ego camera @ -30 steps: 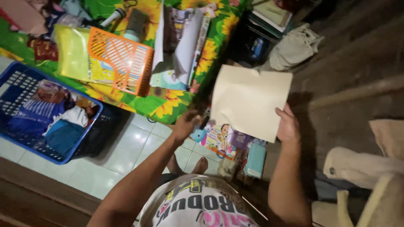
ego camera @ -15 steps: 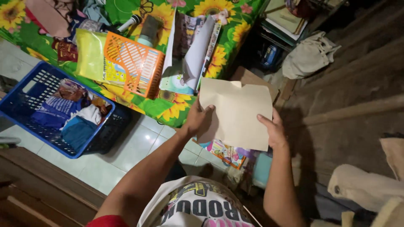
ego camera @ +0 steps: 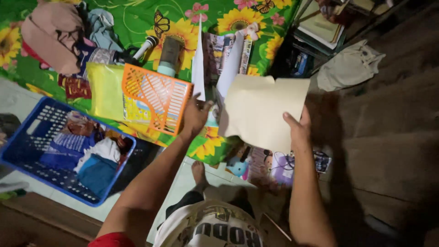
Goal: Organizing various household items including papers and electronics on a bed and in storage bins.
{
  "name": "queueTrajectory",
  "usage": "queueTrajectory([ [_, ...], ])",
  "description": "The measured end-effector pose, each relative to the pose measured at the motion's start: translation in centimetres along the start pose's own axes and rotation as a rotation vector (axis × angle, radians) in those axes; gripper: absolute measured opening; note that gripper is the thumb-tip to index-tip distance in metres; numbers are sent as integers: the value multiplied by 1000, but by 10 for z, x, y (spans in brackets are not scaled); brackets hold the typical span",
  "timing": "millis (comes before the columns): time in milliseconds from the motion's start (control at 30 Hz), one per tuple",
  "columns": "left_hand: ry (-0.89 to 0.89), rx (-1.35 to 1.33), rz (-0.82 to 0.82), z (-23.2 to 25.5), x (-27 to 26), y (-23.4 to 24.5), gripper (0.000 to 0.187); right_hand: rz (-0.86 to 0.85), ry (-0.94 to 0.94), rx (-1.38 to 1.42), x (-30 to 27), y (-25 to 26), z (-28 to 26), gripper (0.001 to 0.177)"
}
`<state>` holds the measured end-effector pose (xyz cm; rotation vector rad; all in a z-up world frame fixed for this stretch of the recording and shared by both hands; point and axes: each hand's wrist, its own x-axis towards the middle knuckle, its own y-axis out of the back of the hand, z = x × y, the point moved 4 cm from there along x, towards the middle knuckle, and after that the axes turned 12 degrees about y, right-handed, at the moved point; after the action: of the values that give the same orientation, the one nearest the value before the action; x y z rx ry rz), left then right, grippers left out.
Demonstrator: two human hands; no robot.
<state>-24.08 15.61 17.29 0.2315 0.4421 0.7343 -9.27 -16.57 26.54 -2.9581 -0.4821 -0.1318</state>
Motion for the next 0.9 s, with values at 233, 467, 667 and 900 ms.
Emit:
queueTrajectory([
  [233,-96,140,-47,-16,82,40,73,26,107,-249,85,-90,82,63],
  [467,-455,575,-181,-77,121,-1,86,2,40,-805,104,-117,171,62],
  [667,-361,856,-303,-27,106,-3,87,34,45,-671,103,-95,200,60],
  [900,-283,1097,-456,-6,110,-40,74,50,-84,-721,106,-109,168,79],
])
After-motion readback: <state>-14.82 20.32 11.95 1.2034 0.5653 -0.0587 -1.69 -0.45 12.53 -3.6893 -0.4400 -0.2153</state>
